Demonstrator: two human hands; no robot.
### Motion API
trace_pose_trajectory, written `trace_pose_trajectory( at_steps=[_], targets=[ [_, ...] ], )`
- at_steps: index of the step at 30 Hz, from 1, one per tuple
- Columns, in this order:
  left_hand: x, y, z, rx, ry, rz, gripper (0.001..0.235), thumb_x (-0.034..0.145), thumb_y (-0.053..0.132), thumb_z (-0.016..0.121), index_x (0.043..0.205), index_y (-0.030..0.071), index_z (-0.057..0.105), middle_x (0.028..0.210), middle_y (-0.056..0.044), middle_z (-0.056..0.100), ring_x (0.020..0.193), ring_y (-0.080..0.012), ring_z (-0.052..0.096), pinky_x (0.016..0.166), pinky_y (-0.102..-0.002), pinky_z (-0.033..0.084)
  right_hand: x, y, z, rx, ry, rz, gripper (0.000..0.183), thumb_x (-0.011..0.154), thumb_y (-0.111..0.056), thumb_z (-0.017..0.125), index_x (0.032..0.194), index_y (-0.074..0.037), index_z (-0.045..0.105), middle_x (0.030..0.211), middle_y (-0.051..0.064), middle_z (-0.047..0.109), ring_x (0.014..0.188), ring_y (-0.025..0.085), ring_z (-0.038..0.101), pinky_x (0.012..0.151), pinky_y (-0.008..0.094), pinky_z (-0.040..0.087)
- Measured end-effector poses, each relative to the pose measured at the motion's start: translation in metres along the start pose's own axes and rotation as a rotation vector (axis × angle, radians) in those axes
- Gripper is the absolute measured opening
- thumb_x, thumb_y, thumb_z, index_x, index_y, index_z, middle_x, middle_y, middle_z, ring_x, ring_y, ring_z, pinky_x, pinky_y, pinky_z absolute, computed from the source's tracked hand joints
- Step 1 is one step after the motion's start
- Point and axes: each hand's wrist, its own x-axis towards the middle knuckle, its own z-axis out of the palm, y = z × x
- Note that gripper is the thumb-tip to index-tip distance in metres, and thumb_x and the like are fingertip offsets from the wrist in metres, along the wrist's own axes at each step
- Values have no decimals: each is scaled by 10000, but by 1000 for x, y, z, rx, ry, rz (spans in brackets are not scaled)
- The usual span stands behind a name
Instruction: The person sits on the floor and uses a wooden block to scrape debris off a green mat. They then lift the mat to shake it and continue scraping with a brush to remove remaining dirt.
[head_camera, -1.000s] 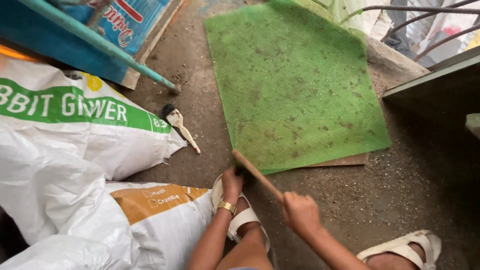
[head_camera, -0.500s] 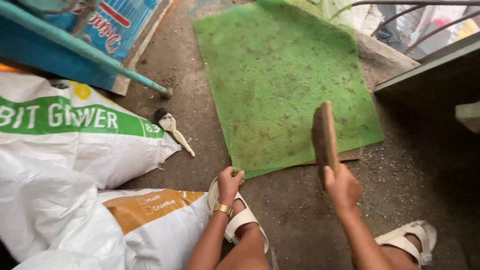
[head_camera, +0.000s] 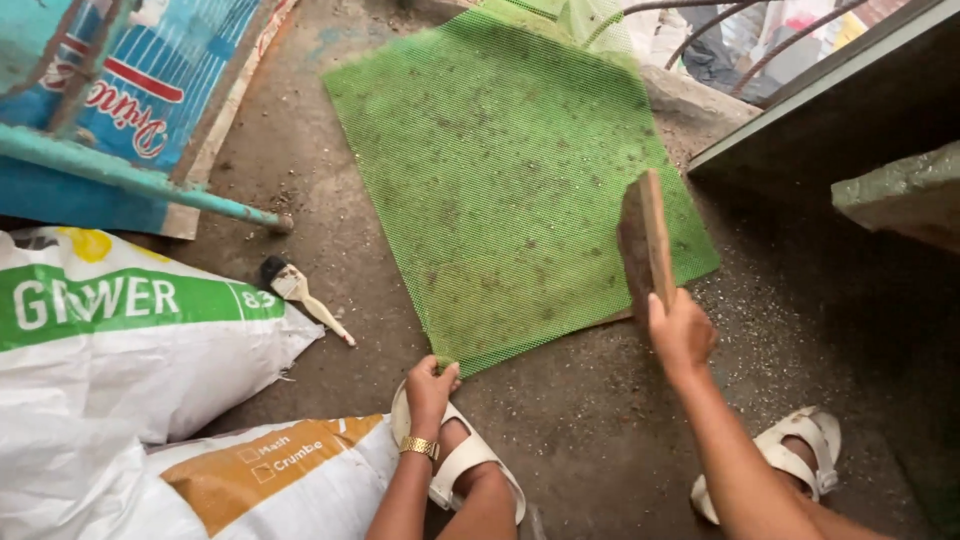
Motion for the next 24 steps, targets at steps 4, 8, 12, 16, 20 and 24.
trace_pose_trajectory(
  at_steps=[4, 8, 12, 16, 20, 24],
  targets=[
    [4, -14, 1, 75, 23, 43, 147, 861, 82, 762, 979, -6, 756, 786, -237, 747, 675, -264, 757, 659, -366, 647, -77, -75, 30, 56, 64, -354, 136, 879, -363, 619, 831, -236, 630, 677, 42, 645, 675, 312, 685, 658, 427, 537],
    [11, -32, -1, 306, 96, 213, 292, 733, 182, 758, 608, 116, 502, 541, -44, 641, 551, -105, 481, 513, -369, 412, -134, -122, 33, 202, 37, -920, 314, 986, -196, 524, 672, -171, 531, 510, -12, 512, 344, 160, 415, 316, 354, 341],
    [-15, 13, -6, 157, -2, 65, 40, 878, 69, 735, 900, 46, 758, 719, -69, 757, 639, -132, 708, 607, -252, 576, -40, -16, 22, 207, -132, -362, 302, 898, -496, 610, 1032, -269, 759, 804, 29, 753, 606, 289, 648, 554, 446, 473],
    [-62, 67, -39, 128, -255, -149, 11, 904, 27, 738, 908, 18, 735, 822, -85, 723, 701, -150, 668, 640, -246, 565, 13, 72, -27, 71, 16, 42, 393, 1036, -442, 577, 903, -78, 642, 694, 97, 651, 546, 281, 577, 458, 415, 410],
    [-35, -1, -101, 480, -322, -129, 147, 798, 109, 825, 924, 40, 797, 853, -47, 793, 750, -107, 693, 642, -262, 574, 11, 88, -38, 44, 186, -38, 414, 1045, -434, 644, 904, -48, 595, 792, 225, 681, 693, 499, 630, 591, 579, 437],
    [-35, 6, -86, 896, 73, 32, 753, 748, 384, 805, 1421, 184, 534, 1051, -97, 690, 1010, -311, 663, 863, -459, 503, -3, 47, -35, 126, 79, -83, 358, 1038, -415, 640, 876, -97, 613, 647, 79, 603, 532, 275, 532, 499, 438, 387]
  ],
)
